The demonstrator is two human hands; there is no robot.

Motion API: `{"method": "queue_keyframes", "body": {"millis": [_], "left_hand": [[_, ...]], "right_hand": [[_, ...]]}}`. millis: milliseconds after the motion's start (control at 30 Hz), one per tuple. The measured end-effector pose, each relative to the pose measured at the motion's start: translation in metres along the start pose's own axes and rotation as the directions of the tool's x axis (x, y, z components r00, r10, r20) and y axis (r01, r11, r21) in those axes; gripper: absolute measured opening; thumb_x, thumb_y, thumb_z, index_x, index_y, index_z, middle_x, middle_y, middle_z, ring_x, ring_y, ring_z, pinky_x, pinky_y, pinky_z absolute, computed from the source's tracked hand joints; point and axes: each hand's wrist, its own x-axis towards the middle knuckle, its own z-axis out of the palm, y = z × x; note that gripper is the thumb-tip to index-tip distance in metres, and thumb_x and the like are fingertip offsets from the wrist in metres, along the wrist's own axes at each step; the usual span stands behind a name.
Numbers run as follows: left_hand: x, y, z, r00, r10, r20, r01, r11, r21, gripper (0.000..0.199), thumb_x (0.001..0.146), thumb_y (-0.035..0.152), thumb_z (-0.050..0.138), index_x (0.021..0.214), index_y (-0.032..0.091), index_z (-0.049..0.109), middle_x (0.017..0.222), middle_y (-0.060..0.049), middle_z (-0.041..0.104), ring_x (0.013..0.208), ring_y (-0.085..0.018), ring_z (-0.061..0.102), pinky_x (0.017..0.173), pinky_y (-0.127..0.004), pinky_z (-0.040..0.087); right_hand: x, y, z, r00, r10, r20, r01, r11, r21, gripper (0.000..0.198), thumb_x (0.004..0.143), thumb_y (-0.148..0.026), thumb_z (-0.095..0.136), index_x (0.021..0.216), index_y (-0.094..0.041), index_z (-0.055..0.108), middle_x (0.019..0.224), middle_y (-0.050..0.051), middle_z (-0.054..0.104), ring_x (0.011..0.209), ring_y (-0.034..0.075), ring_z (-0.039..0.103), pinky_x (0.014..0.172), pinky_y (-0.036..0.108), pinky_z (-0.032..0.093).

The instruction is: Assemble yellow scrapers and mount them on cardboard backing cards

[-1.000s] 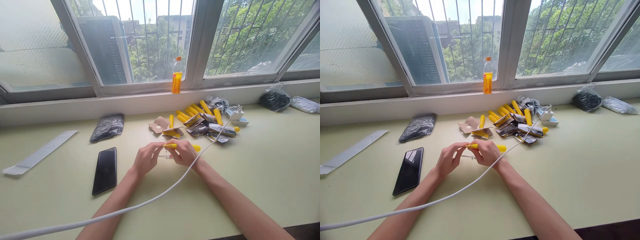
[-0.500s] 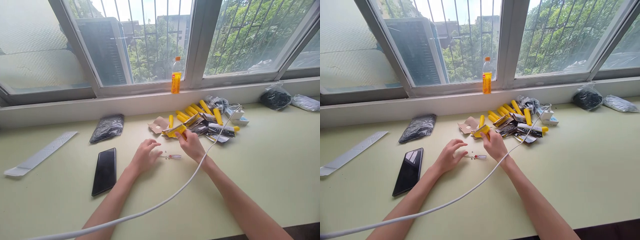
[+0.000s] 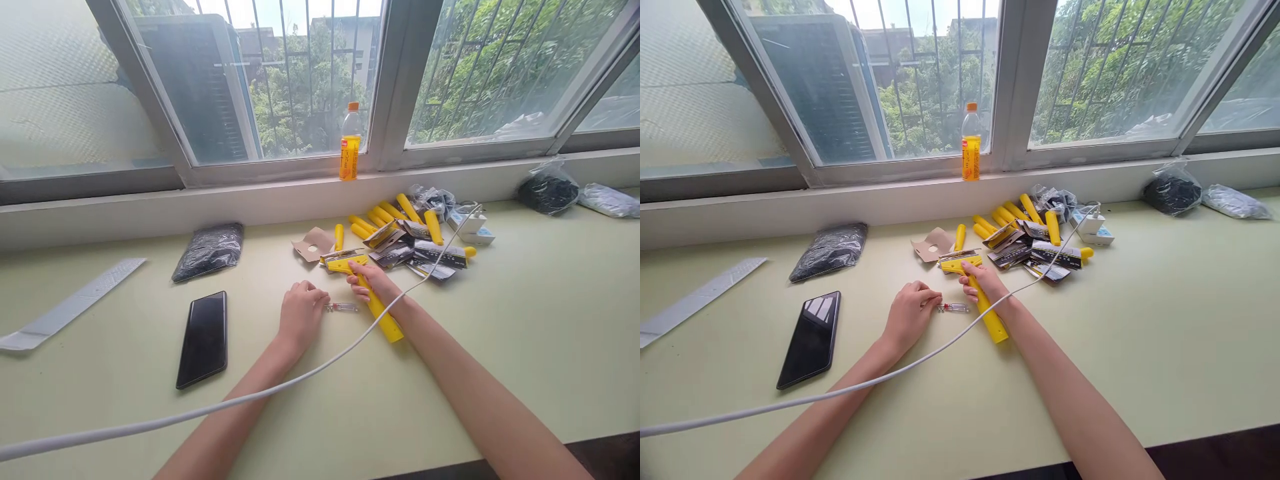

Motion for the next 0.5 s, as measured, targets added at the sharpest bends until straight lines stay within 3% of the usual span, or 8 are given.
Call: {"method": "queue_keyframes", "body": {"millis": [133,267,367,500], "left_hand": [[0.001,-0.001,0.001,0.998,-0.02,-0.061,0.015,0.997,-0.081,0.018,0.096,0.022,0.063,0.09,0.025,0.079,0.091,-0.004,0.07,0.089,-0.021,0.06,0.083,-0.037,0.046],[-0.002,0.0,-0.004,0.97,0.159,-0.186,-0.171,0.984,-0.051,0.014,0.098,0.029,0.064,0.1,0.023,0.076,0.098,-0.006,0.07,0.093,-0.021,0.061,0.088,-0.039,0.048],[-0.005,-0.003,-0.009,0.929,0.362,-0.077,-0.366,0.929,-0.046,0.013,0.093,0.034,0.072,0.096,0.022,0.075,0.097,-0.006,0.069,0.091,-0.02,0.06,0.085,-0.037,0.05],[-0.003,-0.012,-0.013,0.914,0.404,0.032,-0.404,0.914,0.028,0.017,0.092,0.031,0.074,0.107,0.024,0.076,0.101,-0.007,0.069,0.092,-0.022,0.058,0.085,-0.039,0.051]], "right_hand": [[-0.001,-0.002,0.002,1.0,0.01,-0.018,-0.008,0.997,0.073,0.022,0.101,-0.032,0.058,0.091,-0.017,0.045,0.069,-0.003,0.048,0.042,0.003,0.032,0.033,0.015,0.029],[-0.003,-0.005,0.0,0.999,0.038,-0.028,-0.031,0.978,0.208,0.02,0.105,-0.029,0.05,0.091,-0.017,0.043,0.067,-0.005,0.042,0.041,0.002,0.026,0.032,0.012,0.025],[-0.004,-0.004,-0.004,0.999,0.043,0.005,-0.043,0.97,0.24,0.021,0.106,-0.029,0.049,0.09,-0.017,0.042,0.068,-0.005,0.041,0.041,0.001,0.026,0.032,0.011,0.024],[-0.003,0.001,-0.01,0.999,-0.018,0.042,0.008,0.973,0.229,0.021,0.106,-0.031,0.05,0.093,-0.017,0.041,0.069,-0.005,0.041,0.042,0.002,0.028,0.033,0.011,0.025]]}}
